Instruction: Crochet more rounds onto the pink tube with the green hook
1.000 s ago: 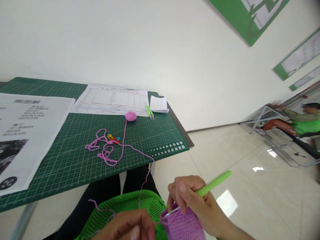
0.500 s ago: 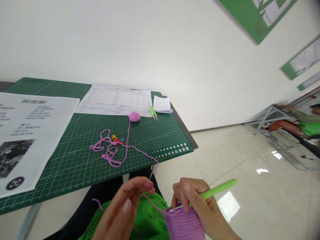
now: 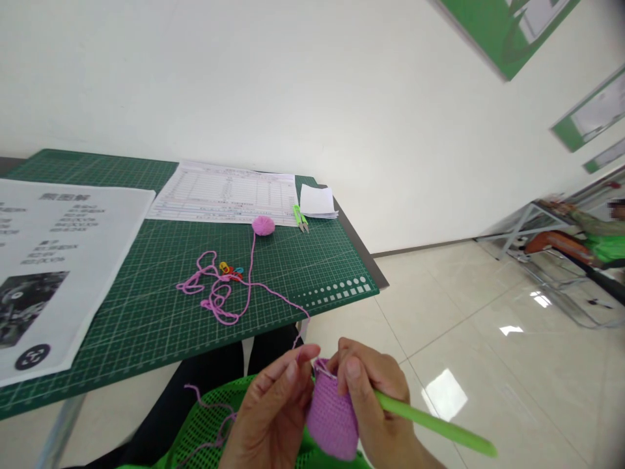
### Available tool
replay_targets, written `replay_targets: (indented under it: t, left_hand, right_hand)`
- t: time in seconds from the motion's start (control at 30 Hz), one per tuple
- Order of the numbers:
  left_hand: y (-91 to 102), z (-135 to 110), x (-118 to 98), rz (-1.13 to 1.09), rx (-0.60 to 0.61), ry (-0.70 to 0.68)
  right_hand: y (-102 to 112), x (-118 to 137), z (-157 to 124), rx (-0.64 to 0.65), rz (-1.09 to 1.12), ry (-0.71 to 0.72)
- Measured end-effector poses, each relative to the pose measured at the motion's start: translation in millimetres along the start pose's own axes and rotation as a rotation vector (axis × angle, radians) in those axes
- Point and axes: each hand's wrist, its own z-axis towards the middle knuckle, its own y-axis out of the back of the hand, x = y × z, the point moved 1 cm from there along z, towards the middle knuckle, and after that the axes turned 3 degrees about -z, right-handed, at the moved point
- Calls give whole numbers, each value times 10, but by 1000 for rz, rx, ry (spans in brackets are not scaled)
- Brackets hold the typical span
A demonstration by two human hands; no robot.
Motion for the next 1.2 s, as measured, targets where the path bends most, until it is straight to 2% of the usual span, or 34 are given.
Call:
replay_targets:
  t: [0.2,0.57,0.73,0.83,1.0,1.2]
  left_hand:
    - [-59,12,70,-17,-46,22]
    - [-120,-34,64,225,-34,-109]
    - [-148,-53,41,402,-7,-235]
    - [-155,-49,34,385,16,-229]
    - [-197,-34,19,254,69,-130]
    - [-270,-70,37,105,-15,-171]
  right_hand:
    - [-77,53,19,-84,-83,105]
    - [-77,128,40,-159,-216,298]
    - [-61,110,9,-178,-245,402]
    - [-35,96,15,-182,-252,441]
    - [2,69,42,-191,-289,479]
    - [23,101,46,-168,-357,508]
